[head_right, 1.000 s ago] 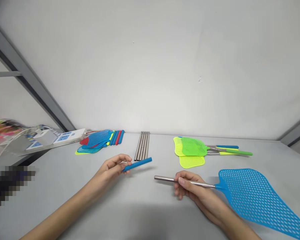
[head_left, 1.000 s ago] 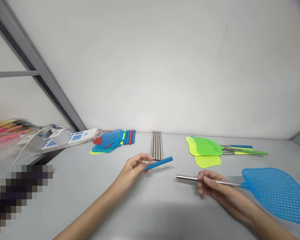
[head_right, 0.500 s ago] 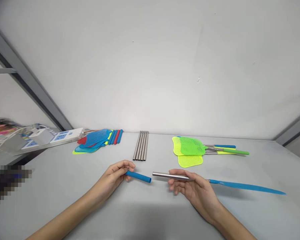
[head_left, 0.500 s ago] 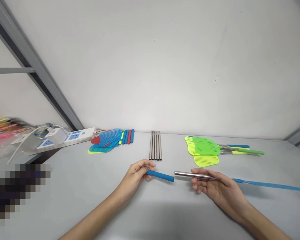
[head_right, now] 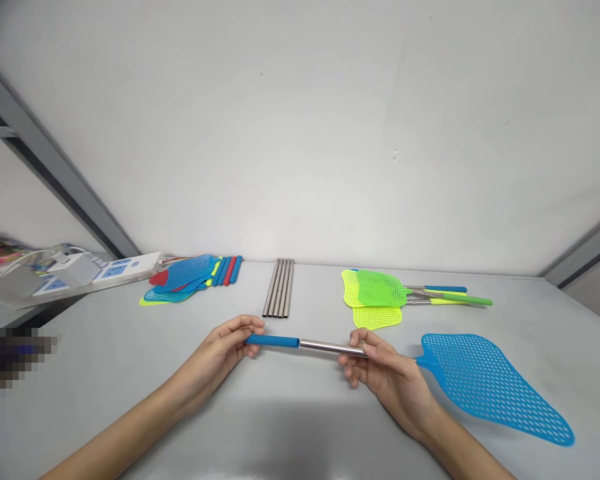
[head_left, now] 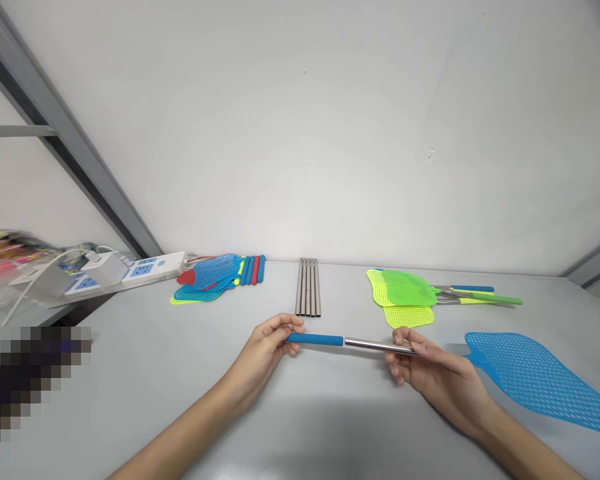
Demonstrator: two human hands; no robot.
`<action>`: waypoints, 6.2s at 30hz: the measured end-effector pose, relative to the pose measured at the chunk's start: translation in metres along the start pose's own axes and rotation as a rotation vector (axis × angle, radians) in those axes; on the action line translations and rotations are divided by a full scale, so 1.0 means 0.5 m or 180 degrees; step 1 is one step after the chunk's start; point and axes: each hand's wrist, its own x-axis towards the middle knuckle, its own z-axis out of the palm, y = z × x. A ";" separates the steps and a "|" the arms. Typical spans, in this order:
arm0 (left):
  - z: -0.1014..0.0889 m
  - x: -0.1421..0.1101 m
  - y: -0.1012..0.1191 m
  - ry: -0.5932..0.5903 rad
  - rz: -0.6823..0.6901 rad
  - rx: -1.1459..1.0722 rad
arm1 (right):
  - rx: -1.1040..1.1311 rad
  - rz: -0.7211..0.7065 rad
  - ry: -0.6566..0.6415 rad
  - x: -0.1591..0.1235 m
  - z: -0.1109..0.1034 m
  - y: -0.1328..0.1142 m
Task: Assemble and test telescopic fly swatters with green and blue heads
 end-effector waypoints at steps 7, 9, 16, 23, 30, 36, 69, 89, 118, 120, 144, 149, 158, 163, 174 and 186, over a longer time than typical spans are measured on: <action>0.001 -0.001 0.003 -0.0045 -0.0042 0.0034 | -0.0116 -0.0040 -0.0045 -0.001 -0.001 0.003; 0.003 -0.002 0.005 -0.0067 -0.0062 0.0034 | -0.0159 -0.0057 -0.0064 -0.001 0.000 0.002; 0.002 -0.003 0.006 -0.0088 -0.0118 0.0052 | -0.0257 -0.0033 -0.0026 -0.003 0.005 -0.001; 0.007 -0.010 0.000 -0.0174 0.0032 0.0890 | -0.0286 -0.0055 -0.0018 -0.001 0.007 -0.001; 0.004 -0.005 -0.006 -0.0055 0.0213 0.1349 | -0.0228 -0.0104 0.0003 -0.001 -0.001 0.000; -0.003 -0.003 -0.001 -0.0423 0.1058 0.2673 | -0.0155 -0.0056 0.0102 0.001 -0.005 0.000; 0.012 -0.030 0.006 -0.0600 0.1079 0.3107 | -0.0206 -0.0081 0.0218 0.002 -0.009 -0.002; 0.013 -0.027 -0.012 -0.0784 0.1147 0.3396 | -0.0283 -0.0198 0.0153 0.008 -0.015 0.008; 0.014 -0.026 -0.012 -0.0726 0.1242 0.3617 | -0.0923 -0.0173 0.0422 0.002 -0.011 0.007; 0.016 -0.027 -0.011 -0.0717 0.1202 0.3641 | -0.0952 -0.0146 0.0421 0.001 -0.010 0.005; 0.032 -0.047 -0.007 -0.1031 0.0946 0.3603 | -0.1085 0.0030 0.0556 -0.005 0.000 0.004; 0.031 -0.047 -0.008 -0.0960 0.0851 0.3594 | -0.0709 -0.0028 0.0360 -0.004 0.001 0.001; 0.034 -0.047 -0.010 -0.0726 0.0755 0.3281 | -0.0299 -0.0517 0.0597 0.002 -0.006 -0.010; 0.027 -0.040 -0.007 -0.0476 0.0796 0.3228 | -0.0126 -0.0720 0.0803 0.007 -0.024 -0.043; -0.006 -0.021 0.016 -0.0605 0.0790 0.3230 | -0.1176 -0.0361 0.1573 -0.028 -0.114 -0.166; 0.004 -0.030 0.016 -0.0799 0.0764 0.3329 | -0.1050 0.0579 0.1406 -0.037 -0.087 -0.144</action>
